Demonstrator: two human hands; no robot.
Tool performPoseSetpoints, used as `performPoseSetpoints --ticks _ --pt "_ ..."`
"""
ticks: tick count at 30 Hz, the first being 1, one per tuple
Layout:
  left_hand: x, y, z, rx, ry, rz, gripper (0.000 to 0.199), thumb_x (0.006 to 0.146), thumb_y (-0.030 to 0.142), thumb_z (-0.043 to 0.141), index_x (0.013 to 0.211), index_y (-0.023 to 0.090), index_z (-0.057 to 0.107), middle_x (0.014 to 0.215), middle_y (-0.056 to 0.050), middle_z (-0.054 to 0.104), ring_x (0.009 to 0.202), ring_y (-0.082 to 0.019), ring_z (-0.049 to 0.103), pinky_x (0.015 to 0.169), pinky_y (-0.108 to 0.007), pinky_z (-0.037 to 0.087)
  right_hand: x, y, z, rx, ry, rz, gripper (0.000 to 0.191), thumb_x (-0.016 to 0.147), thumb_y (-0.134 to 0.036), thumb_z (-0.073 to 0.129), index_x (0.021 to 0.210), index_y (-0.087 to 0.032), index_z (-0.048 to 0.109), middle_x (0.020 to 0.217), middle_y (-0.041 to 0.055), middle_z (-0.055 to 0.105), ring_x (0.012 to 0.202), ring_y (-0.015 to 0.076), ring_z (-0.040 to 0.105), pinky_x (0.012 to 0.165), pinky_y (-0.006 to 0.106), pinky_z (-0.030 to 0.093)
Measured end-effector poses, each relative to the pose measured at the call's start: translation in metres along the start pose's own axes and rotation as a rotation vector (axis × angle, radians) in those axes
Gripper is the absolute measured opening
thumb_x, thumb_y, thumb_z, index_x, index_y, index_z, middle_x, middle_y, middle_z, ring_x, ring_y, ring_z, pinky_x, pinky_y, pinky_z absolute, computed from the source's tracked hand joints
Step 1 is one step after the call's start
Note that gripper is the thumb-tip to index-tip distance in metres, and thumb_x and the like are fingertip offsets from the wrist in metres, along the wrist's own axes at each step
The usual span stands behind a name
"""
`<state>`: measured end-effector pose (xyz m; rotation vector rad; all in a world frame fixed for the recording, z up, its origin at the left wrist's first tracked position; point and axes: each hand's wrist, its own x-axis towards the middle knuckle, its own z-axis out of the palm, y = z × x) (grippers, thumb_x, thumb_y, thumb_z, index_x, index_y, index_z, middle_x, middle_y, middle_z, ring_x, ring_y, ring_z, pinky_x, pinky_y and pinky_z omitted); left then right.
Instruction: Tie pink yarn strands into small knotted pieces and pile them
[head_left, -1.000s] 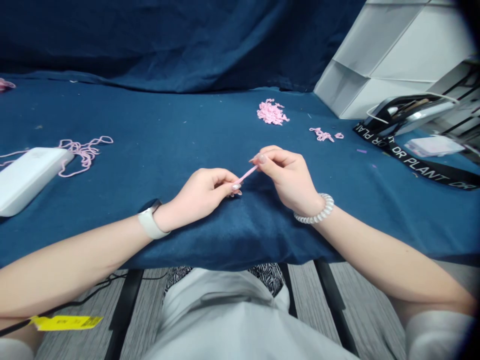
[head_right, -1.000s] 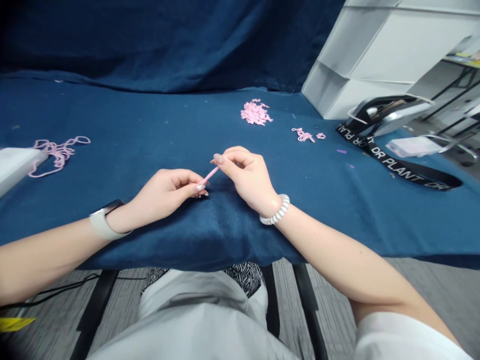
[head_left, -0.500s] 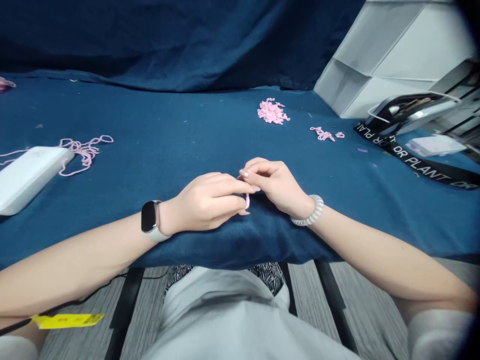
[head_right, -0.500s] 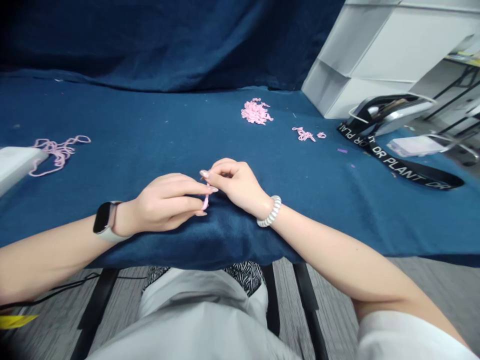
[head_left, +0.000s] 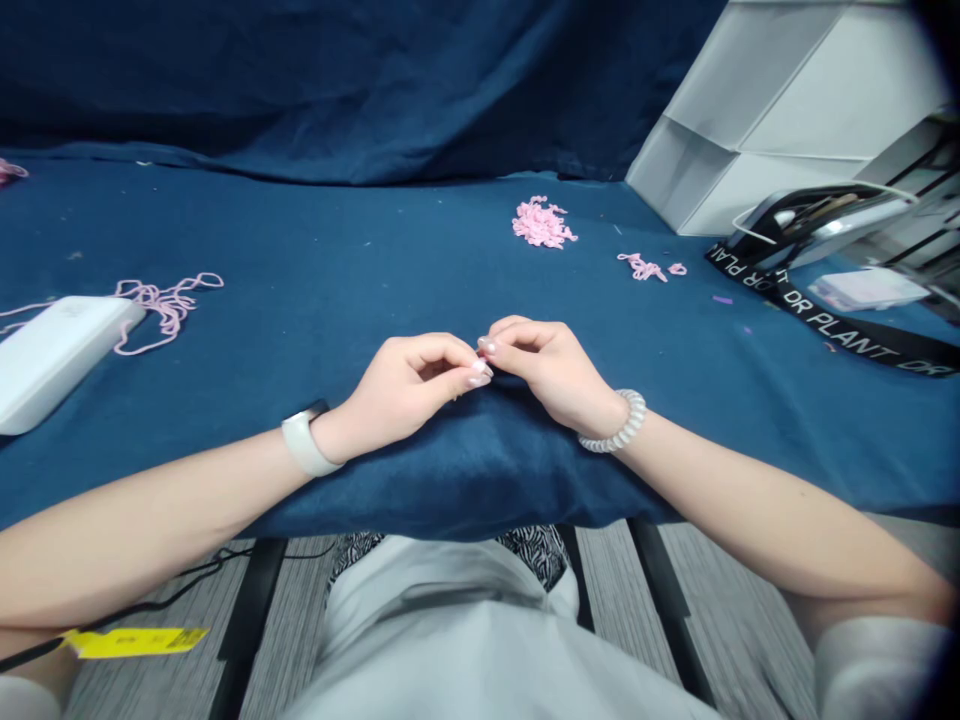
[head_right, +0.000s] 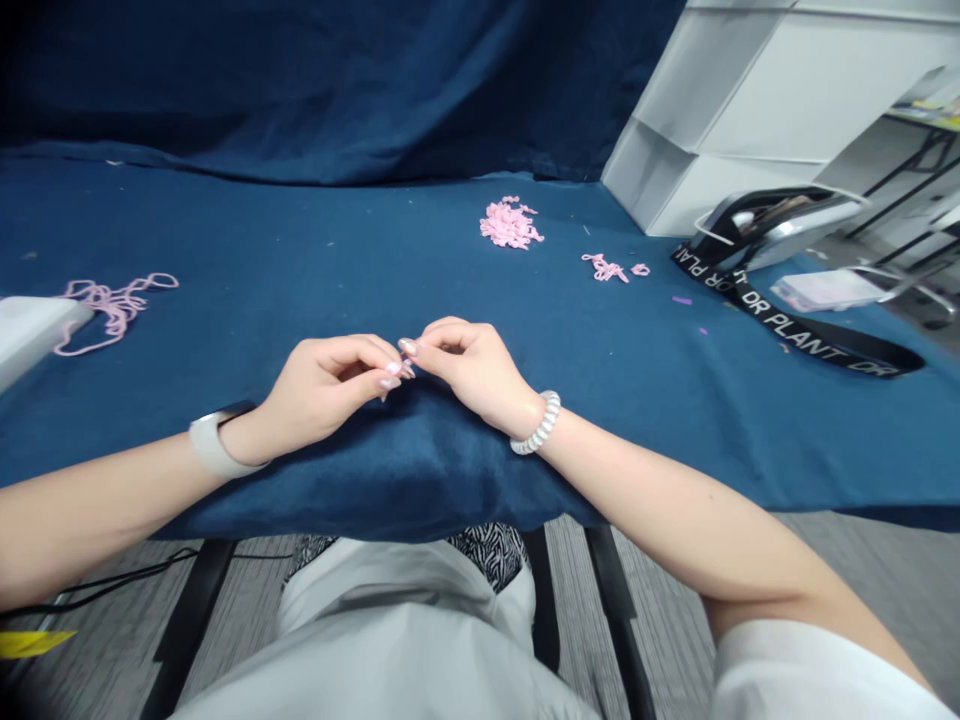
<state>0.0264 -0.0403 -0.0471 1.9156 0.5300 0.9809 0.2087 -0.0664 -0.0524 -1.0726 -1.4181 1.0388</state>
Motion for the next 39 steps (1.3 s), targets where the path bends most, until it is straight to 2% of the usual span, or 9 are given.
performPoseSetpoints --ticks 2,5,8,16,23,28,33,39 --pt "0.001 0.0 0.0 -0.094 0.012 -0.154 0.016 0.078 0.029 0.072 0.078 0.013 0.069 0.077 -0.004 0.071 0.063 -0.01 0.062 0.059 -0.021 0.05 0.0 0.002 0.0 -0.021 0.026 -0.018 0.027 0.07 -0.043 0.076 0.063 -0.017 0.07 0.075 0.0019 0.063 0.075 0.0119 0.057 0.077 0.029 0.044" --pt "0.002 -0.003 0.0 -0.169 0.028 -0.265 0.022 0.073 0.032 0.076 0.081 0.013 0.07 0.074 -0.004 0.07 0.064 -0.011 0.061 0.063 -0.023 0.051 0.001 0.004 0.0 -0.03 0.068 -0.019 0.025 0.071 -0.041 0.076 0.065 -0.018 0.071 0.078 0.0023 0.063 0.077 0.0127 0.057 0.078 0.03 0.044" --pt "0.003 -0.007 0.001 -0.272 0.073 -0.318 0.023 0.072 0.032 0.077 0.081 0.013 0.069 0.074 -0.002 0.069 0.062 -0.009 0.06 0.064 -0.023 0.051 0.0 0.006 0.0 -0.024 0.101 -0.019 0.022 0.071 -0.04 0.076 0.067 -0.019 0.072 0.079 0.002 0.063 0.077 0.013 0.057 0.077 0.03 0.044" --pt "0.007 -0.007 0.004 -0.535 0.147 -0.473 0.025 0.066 0.029 0.081 0.077 0.013 0.064 0.073 0.0 0.067 0.056 -0.006 0.056 0.055 -0.019 0.05 -0.001 0.008 0.004 -0.026 0.16 -0.062 0.01 0.073 -0.029 0.075 0.067 -0.021 0.074 0.076 0.0001 0.062 0.076 0.0111 0.055 0.076 0.029 0.042" --pt "0.008 -0.005 0.001 -0.608 0.111 -0.544 0.021 0.068 0.027 0.08 0.078 0.013 0.066 0.075 0.0 0.064 0.055 -0.005 0.051 0.051 -0.018 0.048 -0.002 0.007 0.007 -0.027 0.221 -0.084 0.007 0.071 -0.028 0.076 0.067 -0.022 0.075 0.077 0.0003 0.06 0.077 0.0117 0.054 0.076 0.029 0.044" --pt "0.009 0.0 0.0 -0.628 0.062 -0.593 0.019 0.07 0.028 0.079 0.075 0.014 0.068 0.075 0.0 0.061 0.054 -0.003 0.045 0.046 -0.015 0.044 -0.004 0.003 0.008 -0.078 0.238 -0.154 0.005 0.072 -0.028 0.077 0.069 -0.024 0.076 0.079 0.0018 0.06 0.081 0.0133 0.055 0.073 0.029 0.046" --pt "0.009 0.001 -0.002 -0.585 -0.01 -0.633 0.02 0.068 0.03 0.08 0.074 0.014 0.069 0.071 0.0 0.062 0.049 -0.002 0.043 0.045 -0.015 0.043 -0.007 -0.002 0.007 -0.136 0.196 -0.203 0.011 0.071 -0.035 0.077 0.07 -0.024 0.076 0.083 0.0029 0.059 0.081 0.0139 0.056 0.073 0.03 0.049" --pt "0.01 0.0 -0.007 -0.409 -0.115 -0.618 0.024 0.063 0.029 0.083 0.076 0.012 0.071 0.068 -0.002 0.066 0.049 -0.005 0.052 0.048 -0.017 0.048 -0.006 -0.004 0.003 -0.093 0.01 -0.187 0.017 0.069 -0.041 0.078 0.067 -0.025 0.076 0.086 0.003 0.059 0.087 0.0148 0.057 0.085 0.033 0.047"
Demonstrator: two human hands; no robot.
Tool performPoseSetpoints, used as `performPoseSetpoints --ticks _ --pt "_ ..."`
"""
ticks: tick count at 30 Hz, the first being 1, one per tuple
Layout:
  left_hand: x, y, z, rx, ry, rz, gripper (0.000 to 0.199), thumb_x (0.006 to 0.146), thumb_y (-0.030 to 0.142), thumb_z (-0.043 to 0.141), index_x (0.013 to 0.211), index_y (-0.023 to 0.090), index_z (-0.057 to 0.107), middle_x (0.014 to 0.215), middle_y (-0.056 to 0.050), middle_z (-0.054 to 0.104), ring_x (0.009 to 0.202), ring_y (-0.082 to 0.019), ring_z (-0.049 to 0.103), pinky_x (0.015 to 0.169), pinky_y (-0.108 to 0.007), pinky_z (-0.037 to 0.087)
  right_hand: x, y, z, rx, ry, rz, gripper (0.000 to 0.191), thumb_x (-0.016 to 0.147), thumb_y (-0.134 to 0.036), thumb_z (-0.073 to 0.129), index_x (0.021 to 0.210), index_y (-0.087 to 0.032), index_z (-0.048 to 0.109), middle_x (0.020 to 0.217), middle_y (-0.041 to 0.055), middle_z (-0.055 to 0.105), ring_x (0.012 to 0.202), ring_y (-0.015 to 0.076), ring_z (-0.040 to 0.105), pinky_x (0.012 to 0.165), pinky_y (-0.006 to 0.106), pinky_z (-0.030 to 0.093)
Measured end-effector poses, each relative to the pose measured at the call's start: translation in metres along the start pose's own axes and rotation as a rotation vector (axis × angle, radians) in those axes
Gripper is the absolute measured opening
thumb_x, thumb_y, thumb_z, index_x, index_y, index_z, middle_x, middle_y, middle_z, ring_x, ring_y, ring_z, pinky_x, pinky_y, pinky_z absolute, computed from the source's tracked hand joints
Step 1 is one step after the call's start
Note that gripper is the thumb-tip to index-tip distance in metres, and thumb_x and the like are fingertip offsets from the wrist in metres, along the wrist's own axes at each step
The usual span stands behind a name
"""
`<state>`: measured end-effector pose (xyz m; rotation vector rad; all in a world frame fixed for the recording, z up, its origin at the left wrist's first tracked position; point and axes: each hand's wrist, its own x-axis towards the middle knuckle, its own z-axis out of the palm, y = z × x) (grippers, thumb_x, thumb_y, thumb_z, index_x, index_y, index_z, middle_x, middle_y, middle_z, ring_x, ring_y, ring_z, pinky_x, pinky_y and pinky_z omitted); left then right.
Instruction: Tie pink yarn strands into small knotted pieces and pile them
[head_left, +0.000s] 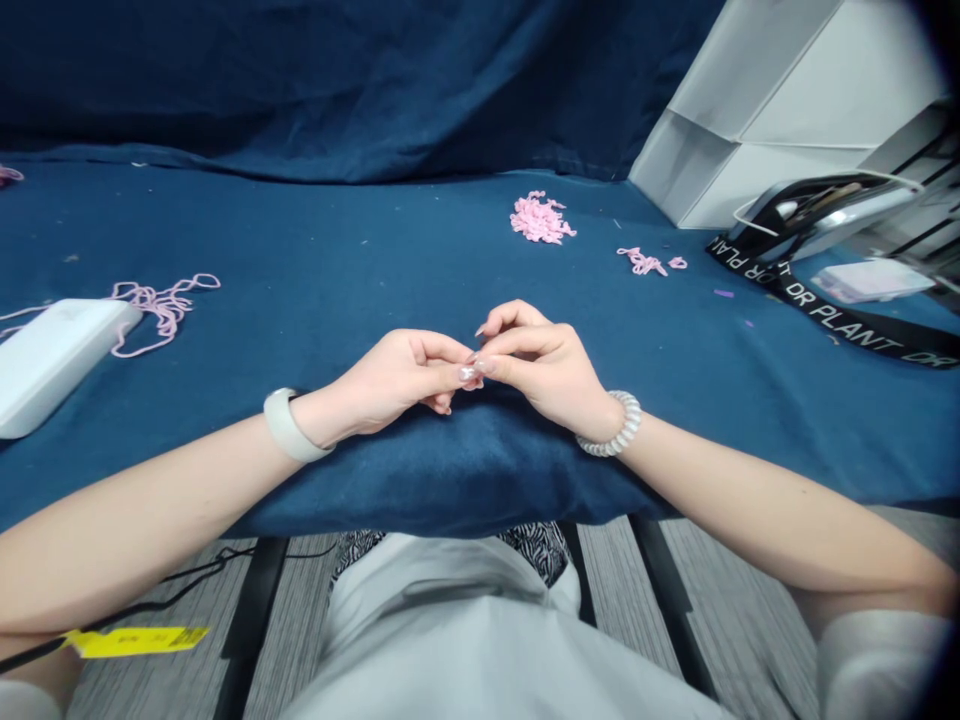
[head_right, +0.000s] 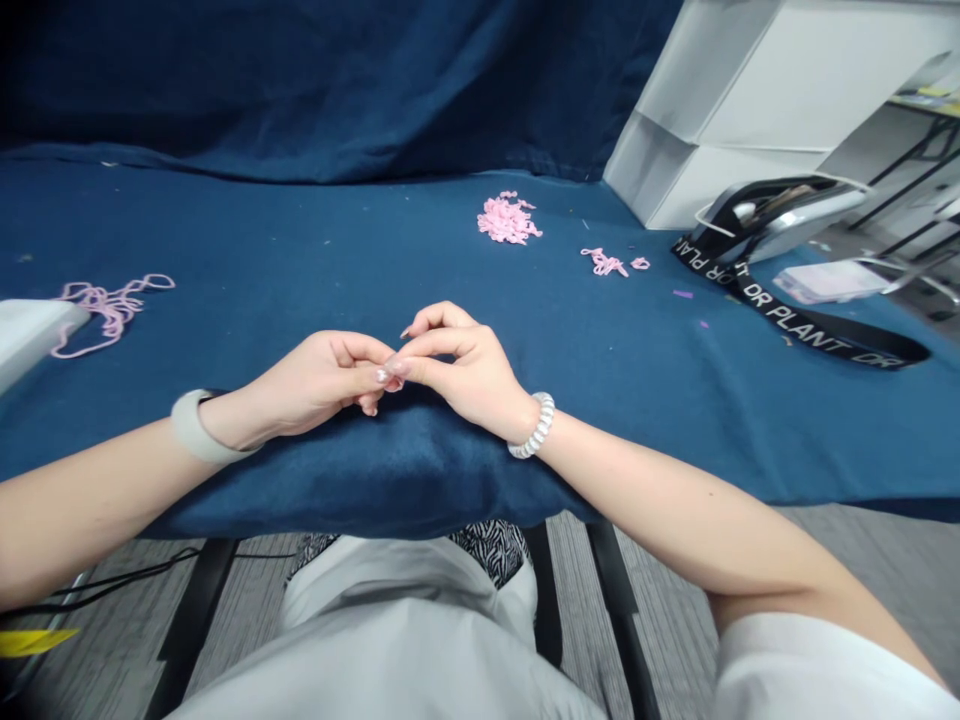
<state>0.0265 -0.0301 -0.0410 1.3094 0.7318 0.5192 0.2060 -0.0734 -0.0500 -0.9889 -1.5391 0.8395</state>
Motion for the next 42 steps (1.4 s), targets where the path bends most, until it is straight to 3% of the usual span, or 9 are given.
performPoseSetpoints --ticks 4,9,14,17,22,26,29,32,42 --pt "-0.001 0.003 0.0 0.078 -0.062 -0.026 0.018 0.061 0.021 0.082 0.073 0.013 0.071 0.067 -0.001 0.069 0.051 -0.007 0.058 0.052 -0.018 0.051 0.0 -0.003 0.0 0.039 -0.094 0.092 0.024 0.067 -0.046 0.079 0.064 -0.022 0.074 0.089 0.0036 0.058 0.084 0.0138 0.056 0.078 0.031 0.047" --pt "-0.002 0.001 0.002 0.221 -0.062 0.044 0.009 0.067 0.017 0.077 0.071 0.012 0.071 0.061 -0.001 0.068 0.054 -0.009 0.062 0.056 -0.018 0.052 -0.003 -0.003 0.003 0.062 -0.148 0.186 0.028 0.065 -0.044 0.08 0.066 -0.017 0.071 0.096 0.0041 0.056 0.081 0.012 0.055 0.073 0.028 0.048" --pt "-0.004 -0.006 0.004 0.191 -0.109 0.042 0.016 0.064 0.02 0.081 0.068 0.012 0.068 0.062 -0.003 0.069 0.055 -0.011 0.064 0.057 -0.02 0.053 -0.005 -0.002 0.004 0.175 -0.232 0.267 0.046 0.06 -0.036 0.084 0.094 -0.018 0.058 0.102 0.0041 0.06 0.091 0.0149 0.06 0.084 0.032 0.051" --pt "-0.007 -0.006 0.007 0.079 -0.128 0.046 0.019 0.065 0.02 0.081 0.065 0.012 0.063 0.065 -0.003 0.07 0.053 -0.009 0.063 0.054 -0.019 0.052 -0.003 -0.004 0.005 0.164 -0.223 0.273 0.06 0.059 -0.042 0.084 0.105 -0.02 0.053 0.11 0.0058 0.059 0.095 0.016 0.061 0.087 0.032 0.051" --pt "-0.009 -0.003 0.01 -0.024 -0.12 0.067 0.022 0.07 0.025 0.079 0.069 0.013 0.061 0.067 -0.002 0.07 0.051 -0.007 0.062 0.053 -0.017 0.052 0.004 -0.006 -0.001 0.165 -0.123 0.218 0.046 0.081 -0.063 0.056 0.087 -0.017 0.058 0.088 0.0027 0.061 0.077 0.0104 0.058 0.076 0.024 0.05" --pt "-0.007 -0.004 0.009 -0.04 -0.08 0.1 0.025 0.07 0.028 0.079 0.072 0.012 0.06 0.068 -0.002 0.069 0.05 -0.007 0.061 0.051 -0.017 0.052 0.008 -0.007 -0.009 0.111 -0.31 0.311 0.06 0.084 -0.071 0.042 0.066 -0.016 0.057 0.065 0.0015 0.058 0.061 0.0094 0.053 0.065 0.024 0.047" --pt "-0.006 -0.006 0.007 -0.055 -0.098 0.126 0.024 0.071 0.027 0.078 0.073 0.012 0.06 0.069 -0.003 0.069 0.052 -0.008 0.062 0.053 -0.018 0.053 0.008 -0.009 -0.01 0.099 -0.464 0.337 0.061 0.081 -0.072 0.045 0.063 -0.016 0.058 0.061 0.0013 0.058 0.056 0.0095 0.051 0.059 0.024 0.045" --pt "-0.006 -0.007 0.006 -0.089 -0.11 0.144 0.023 0.072 0.025 0.078 0.073 0.012 0.059 0.068 -0.002 0.069 0.053 -0.007 0.062 0.054 -0.017 0.053 0.007 -0.012 -0.008 0.163 -0.513 0.352 0.052 0.078 -0.066 0.056 0.066 -0.015 0.058 0.06 -0.0005 0.056 0.055 0.0086 0.048 0.055 0.023 0.043" --pt "-0.007 -0.003 0.008 -0.13 -0.008 0.094 0.029 0.068 0.03 0.08 0.073 0.013 0.057 0.069 -0.001 0.068 0.054 -0.008 0.062 0.052 -0.017 0.05 0.009 -0.014 -0.01 0.249 -0.407 0.44 0.039 0.079 -0.049 0.066 0.07 -0.012 0.056 0.061 -0.0023 0.052 0.055 0.0054 0.045 0.055 0.02 0.038"
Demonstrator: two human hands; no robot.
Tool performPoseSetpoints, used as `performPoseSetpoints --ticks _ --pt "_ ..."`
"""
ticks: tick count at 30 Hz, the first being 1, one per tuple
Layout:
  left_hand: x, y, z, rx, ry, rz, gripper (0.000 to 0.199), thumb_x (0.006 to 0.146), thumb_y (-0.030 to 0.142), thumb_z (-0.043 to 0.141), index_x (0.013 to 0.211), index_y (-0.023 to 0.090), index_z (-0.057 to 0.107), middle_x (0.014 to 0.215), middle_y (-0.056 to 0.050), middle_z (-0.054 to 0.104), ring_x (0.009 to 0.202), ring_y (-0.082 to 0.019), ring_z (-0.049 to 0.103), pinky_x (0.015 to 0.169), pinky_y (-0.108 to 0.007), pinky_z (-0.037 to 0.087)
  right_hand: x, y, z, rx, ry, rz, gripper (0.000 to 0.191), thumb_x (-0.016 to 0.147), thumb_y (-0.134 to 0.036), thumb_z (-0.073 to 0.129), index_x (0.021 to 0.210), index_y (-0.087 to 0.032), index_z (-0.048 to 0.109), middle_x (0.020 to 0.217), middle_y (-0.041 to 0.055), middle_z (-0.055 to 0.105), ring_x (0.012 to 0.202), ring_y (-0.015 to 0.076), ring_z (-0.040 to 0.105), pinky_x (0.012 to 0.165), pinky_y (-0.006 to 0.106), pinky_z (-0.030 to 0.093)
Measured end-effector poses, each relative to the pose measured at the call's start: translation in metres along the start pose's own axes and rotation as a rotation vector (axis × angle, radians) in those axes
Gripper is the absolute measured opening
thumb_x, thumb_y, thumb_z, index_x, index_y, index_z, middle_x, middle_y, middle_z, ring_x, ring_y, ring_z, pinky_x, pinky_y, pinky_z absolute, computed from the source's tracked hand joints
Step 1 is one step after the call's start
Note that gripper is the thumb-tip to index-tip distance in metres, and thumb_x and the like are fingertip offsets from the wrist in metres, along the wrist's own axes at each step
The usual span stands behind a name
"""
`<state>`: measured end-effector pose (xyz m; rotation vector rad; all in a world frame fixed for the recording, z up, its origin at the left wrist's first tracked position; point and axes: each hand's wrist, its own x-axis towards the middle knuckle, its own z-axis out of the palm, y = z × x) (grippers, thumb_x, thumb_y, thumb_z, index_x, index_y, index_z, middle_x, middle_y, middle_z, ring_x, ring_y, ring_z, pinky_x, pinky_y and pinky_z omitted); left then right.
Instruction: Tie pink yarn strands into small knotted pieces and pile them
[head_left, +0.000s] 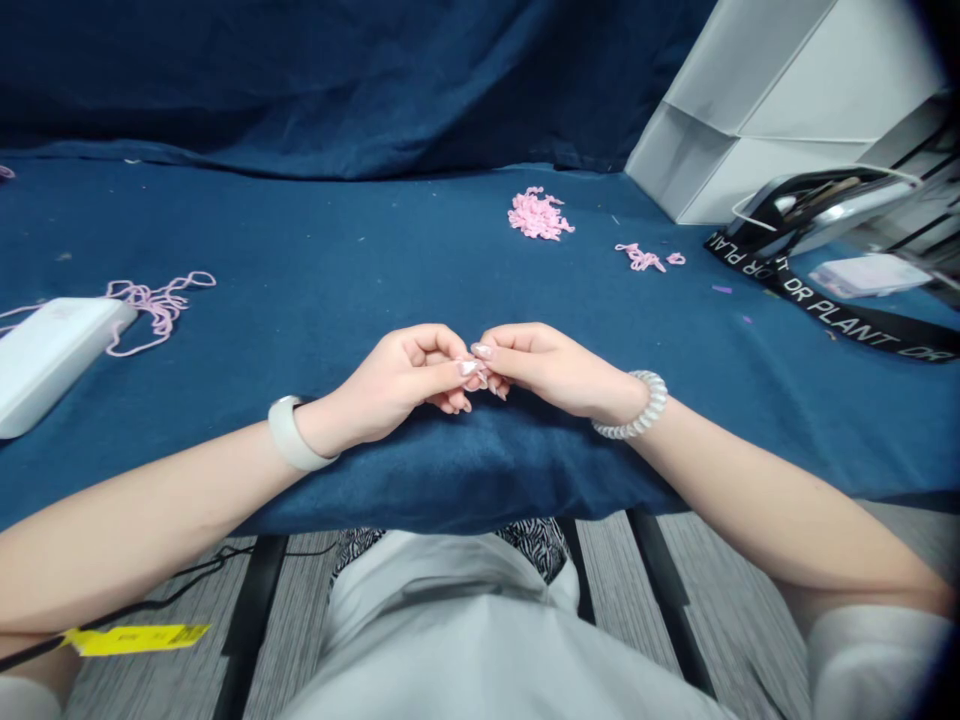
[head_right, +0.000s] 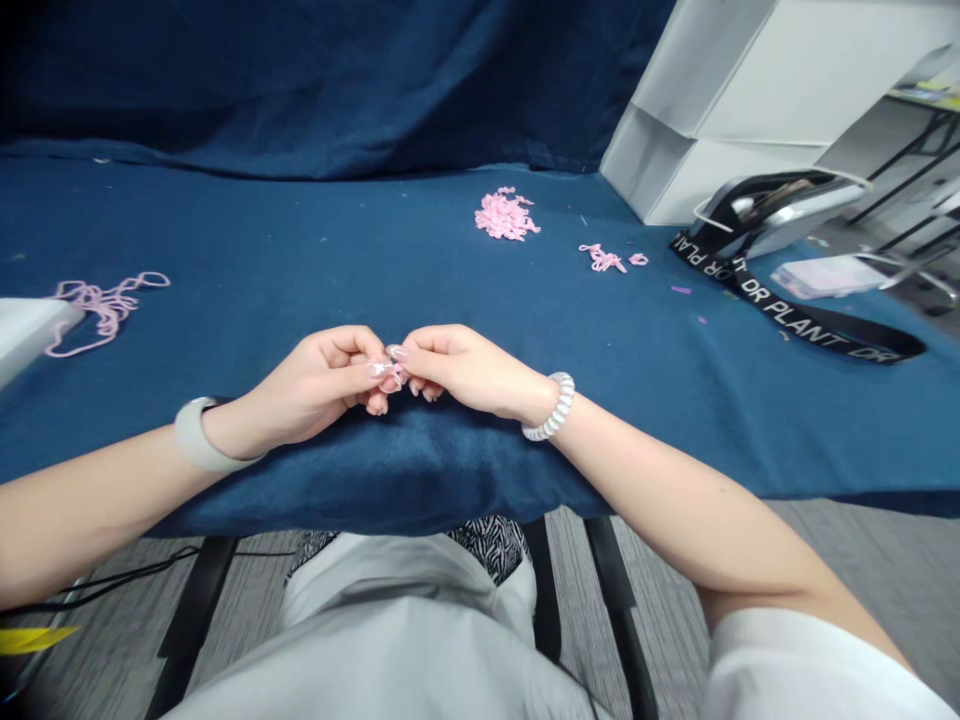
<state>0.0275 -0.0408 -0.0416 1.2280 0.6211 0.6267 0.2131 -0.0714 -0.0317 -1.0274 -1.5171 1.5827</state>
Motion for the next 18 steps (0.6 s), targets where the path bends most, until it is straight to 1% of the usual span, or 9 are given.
performPoseSetpoints --ticks 5,8,11,13,14,16,18 --pt "0.0015 0.0021 0.0013 -0.02 0.063 -0.029 0.026 0.069 0.029 0.079 0.071 0.013 0.059 0.07 -0.001 0.069 0.053 -0.008 0.061 0.05 -0.017 0.048 -0.0001 0.0011 -0.0031 -0.024 0.008 -0.002 0.022 0.087 -0.032 0.056 0.077 -0.012 0.057 0.067 -0.0015 0.055 0.057 0.0055 0.046 0.057 0.02 0.038" --pt "0.0018 0.0022 0.0009 -0.03 0.089 -0.033 0.023 0.072 0.028 0.077 0.071 0.013 0.06 0.071 0.0 0.069 0.051 -0.007 0.06 0.047 -0.016 0.047 -0.001 -0.0008 -0.002 -0.132 0.054 -0.027 0.019 0.088 -0.027 0.053 0.077 -0.012 0.056 0.066 -0.0016 0.054 0.057 0.0062 0.047 0.058 0.021 0.039" --pt "0.0011 0.0019 0.0009 -0.03 0.112 -0.037 0.021 0.073 0.027 0.076 0.073 0.013 0.061 0.073 0.0 0.07 0.05 -0.006 0.06 0.047 -0.016 0.046 -0.0032 -0.003 0.0009 -0.289 0.143 -0.102 0.018 0.088 -0.025 0.053 0.076 -0.012 0.057 0.064 -0.001 0.055 0.058 0.0077 0.049 0.058 0.022 0.04" --pt "0.0 0.0019 0.0015 -0.011 0.135 -0.026 0.02 0.074 0.027 0.076 0.073 0.013 0.062 0.074 0.0 0.07 0.05 -0.005 0.059 0.047 -0.015 0.045 -0.0051 -0.0032 0.0028 -0.423 0.213 -0.197 0.018 0.088 -0.024 0.053 0.076 -0.012 0.058 0.065 0.0 0.057 0.059 0.0084 0.05 0.057 0.022 0.039" --pt "-0.0007 0.002 0.002 0.001 0.148 -0.018 0.02 0.074 0.027 0.076 0.074 0.013 0.062 0.074 0.0 0.07 0.05 -0.005 0.059 0.047 -0.015 0.045 -0.0061 -0.0027 0.0036 -0.508 0.248 -0.271 0.018 0.088 -0.024 0.054 0.075 -0.012 0.059 0.066 0.0005 0.059 0.059 0.0086 0.05 0.058 0.022 0.039" --pt "-0.0019 0.0026 0.0032 0.021 0.171 -0.001 0.02 0.074 0.028 0.076 0.073 0.013 0.062 0.073 0.0 0.07 0.05 -0.005 0.059 0.047 -0.015 0.044 -0.0075 -0.0008 0.0044 -0.697 0.308 -0.459 0.016 0.087 -0.02 0.054 0.074 -0.013 0.059 0.069 0.0014 0.061 0.062 0.0089 0.052 0.06 0.022 0.04" --pt "-0.0028 0.0035 0.0043 0.031 0.187 0.007 0.021 0.073 0.028 0.076 0.072 0.013 0.061 0.072 0.001 0.069 0.051 -0.006 0.059 0.046 -0.015 0.042 -0.0082 0.0017 0.0043 -0.857 0.339 -0.647 0.015 0.087 -0.016 0.054 0.073 -0.013 0.059 0.07 0.0019 0.062 0.064 0.0092 0.053 0.062 0.022 0.041"
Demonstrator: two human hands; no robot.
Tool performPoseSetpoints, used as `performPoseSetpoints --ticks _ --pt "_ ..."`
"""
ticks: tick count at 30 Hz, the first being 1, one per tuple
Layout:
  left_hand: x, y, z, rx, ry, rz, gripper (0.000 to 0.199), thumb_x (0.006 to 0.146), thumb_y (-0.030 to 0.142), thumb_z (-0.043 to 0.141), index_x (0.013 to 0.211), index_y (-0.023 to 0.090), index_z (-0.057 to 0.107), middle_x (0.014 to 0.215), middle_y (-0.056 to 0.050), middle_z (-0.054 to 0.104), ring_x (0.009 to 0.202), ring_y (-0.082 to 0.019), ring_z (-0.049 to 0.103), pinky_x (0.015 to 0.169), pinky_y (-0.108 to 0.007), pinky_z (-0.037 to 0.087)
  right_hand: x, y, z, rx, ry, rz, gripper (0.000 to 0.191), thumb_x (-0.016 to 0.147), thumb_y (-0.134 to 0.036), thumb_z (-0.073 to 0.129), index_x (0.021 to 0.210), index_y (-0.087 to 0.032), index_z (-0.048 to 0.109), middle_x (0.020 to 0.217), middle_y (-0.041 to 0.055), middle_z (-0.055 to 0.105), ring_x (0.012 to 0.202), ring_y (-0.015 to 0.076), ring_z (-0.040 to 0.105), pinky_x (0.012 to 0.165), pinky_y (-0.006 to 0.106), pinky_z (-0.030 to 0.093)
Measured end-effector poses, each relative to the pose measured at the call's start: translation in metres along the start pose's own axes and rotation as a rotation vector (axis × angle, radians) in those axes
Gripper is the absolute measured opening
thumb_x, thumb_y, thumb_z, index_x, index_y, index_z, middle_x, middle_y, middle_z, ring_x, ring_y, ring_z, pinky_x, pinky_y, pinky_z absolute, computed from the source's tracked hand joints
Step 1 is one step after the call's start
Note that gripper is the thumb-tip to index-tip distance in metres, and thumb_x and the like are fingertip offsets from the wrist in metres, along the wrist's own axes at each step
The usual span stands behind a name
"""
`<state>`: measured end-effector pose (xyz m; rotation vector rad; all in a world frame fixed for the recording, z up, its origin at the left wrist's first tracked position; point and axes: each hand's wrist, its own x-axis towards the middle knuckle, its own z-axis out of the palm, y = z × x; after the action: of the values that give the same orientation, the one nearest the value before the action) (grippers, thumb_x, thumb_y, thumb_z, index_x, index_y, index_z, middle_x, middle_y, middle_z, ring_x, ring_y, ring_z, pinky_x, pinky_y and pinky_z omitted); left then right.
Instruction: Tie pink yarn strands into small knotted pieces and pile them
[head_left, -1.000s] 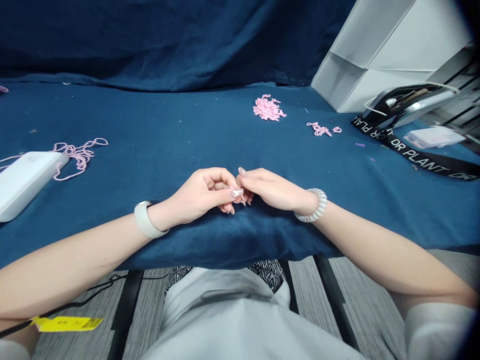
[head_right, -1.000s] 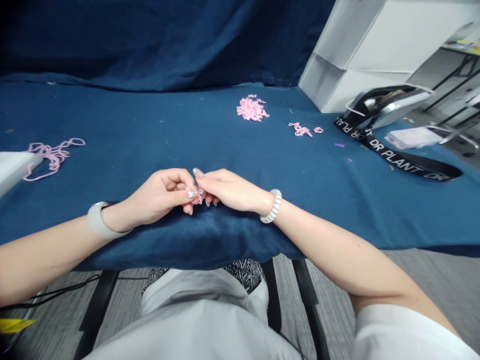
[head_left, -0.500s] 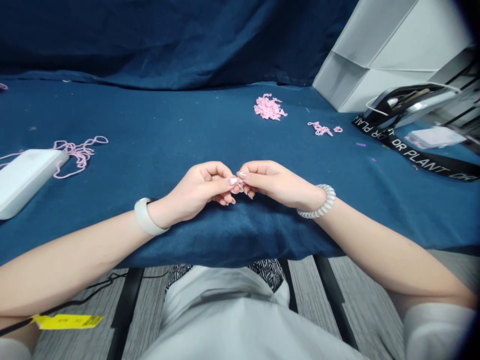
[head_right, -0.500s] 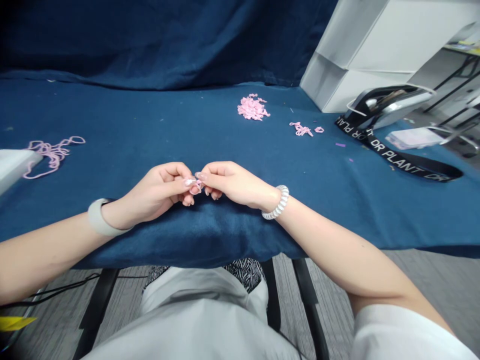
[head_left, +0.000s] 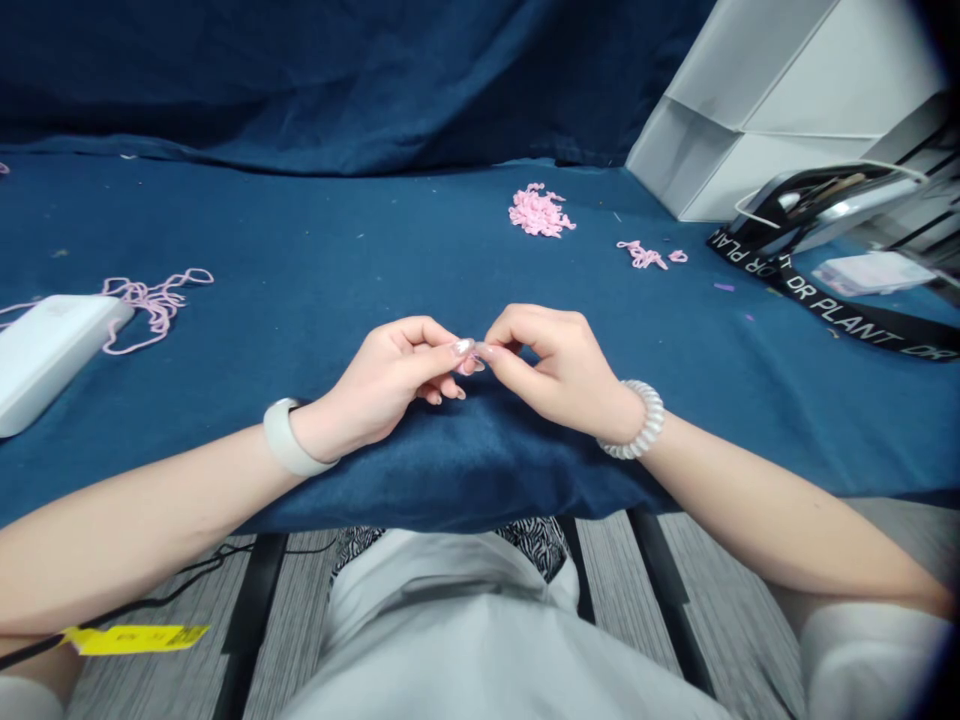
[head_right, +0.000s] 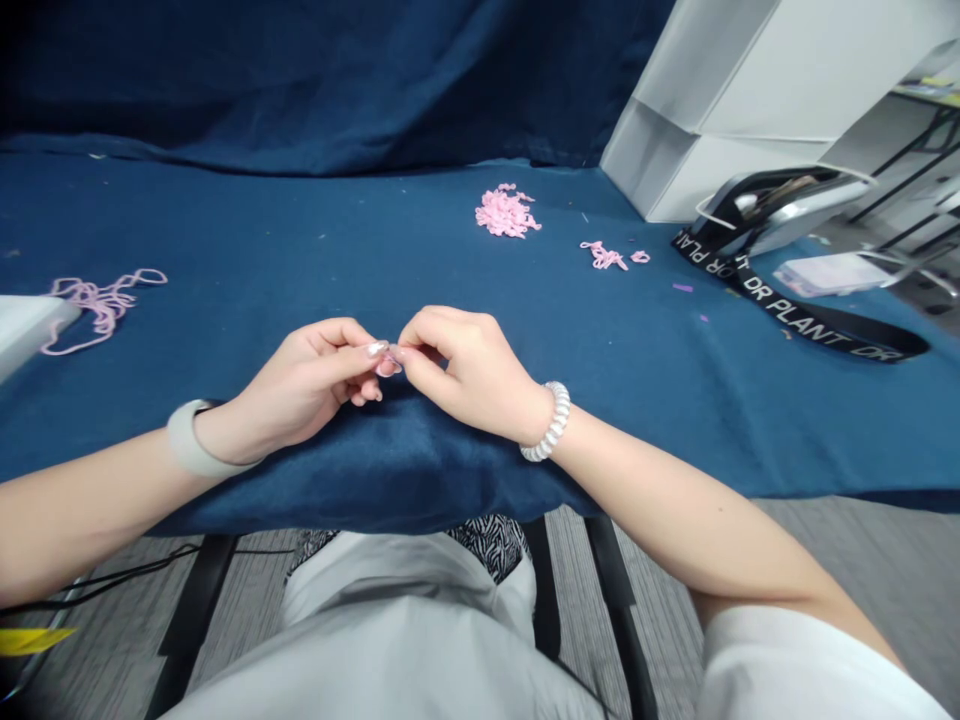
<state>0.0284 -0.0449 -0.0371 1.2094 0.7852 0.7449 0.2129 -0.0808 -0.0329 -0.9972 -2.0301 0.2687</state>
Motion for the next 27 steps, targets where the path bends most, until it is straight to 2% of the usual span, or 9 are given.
performPoseSetpoints --ticks 5,9,12,18,24,27 --pt "0.0 -0.001 0.002 0.057 0.018 -0.002 0.021 0.073 0.03 0.075 0.071 0.014 0.062 0.068 0.0 0.068 0.053 -0.006 0.059 0.047 -0.016 0.039 -0.003 0.003 0.0 -0.32 0.046 -0.296 0.017 0.09 -0.017 0.051 0.073 -0.015 0.057 0.07 0.003 0.062 0.066 0.0116 0.055 0.064 0.026 0.042" --pt "-0.001 -0.002 0.005 0.128 0.037 0.019 0.015 0.073 0.025 0.073 0.07 0.014 0.064 0.062 0.001 0.066 0.053 -0.006 0.055 0.048 -0.016 0.038 -0.003 -0.001 -0.002 -0.636 0.041 -0.529 0.026 0.09 -0.017 0.053 0.064 -0.016 0.055 0.062 0.002 0.059 0.061 0.013 0.049 0.06 0.03 0.037" --pt "-0.002 -0.002 0.008 0.161 0.057 0.026 0.012 0.073 0.023 0.072 0.068 0.014 0.065 0.058 0.002 0.063 0.051 -0.006 0.053 0.046 -0.016 0.035 -0.003 -0.005 -0.004 -0.733 0.042 -0.619 0.031 0.088 -0.014 0.055 0.058 -0.017 0.051 0.057 0.0008 0.055 0.059 0.0129 0.044 0.058 0.031 0.033" --pt "0.001 -0.006 0.005 0.195 0.075 0.052 0.012 0.072 0.023 0.073 0.069 0.014 0.065 0.056 0.002 0.061 0.05 -0.006 0.05 0.047 -0.017 0.036 -0.005 -0.003 -0.002 -0.745 0.016 -0.609 0.029 0.09 -0.013 0.052 0.061 -0.017 0.051 0.058 -0.0005 0.052 0.061 0.0124 0.041 0.058 0.03 0.03" --pt "0.004 -0.01 0.0 0.216 0.05 0.077 0.012 0.069 0.019 0.073 0.067 0.014 0.063 0.057 0.003 0.062 0.052 -0.006 0.051 0.053 -0.019 0.039 -0.009 0.003 0.001 -0.677 -0.065 -0.543 0.026 0.093 -0.015 0.047 0.068 -0.016 0.057 0.066 0.003 0.058 0.064 0.0135 0.046 0.06 0.031 0.032" --pt "0.004 -0.009 0.0 0.239 0.04 0.082 0.013 0.068 0.019 0.074 0.067 0.014 0.061 0.059 0.002 0.063 0.053 -0.007 0.052 0.053 -0.02 0.039 -0.009 0.002 0.001 -0.602 -0.111 -0.478 0.025 0.093 -0.022 0.047 0.072 -0.017 0.06 0.071 0.0049 0.063 0.065 0.0147 0.05 0.061 0.032 0.035"
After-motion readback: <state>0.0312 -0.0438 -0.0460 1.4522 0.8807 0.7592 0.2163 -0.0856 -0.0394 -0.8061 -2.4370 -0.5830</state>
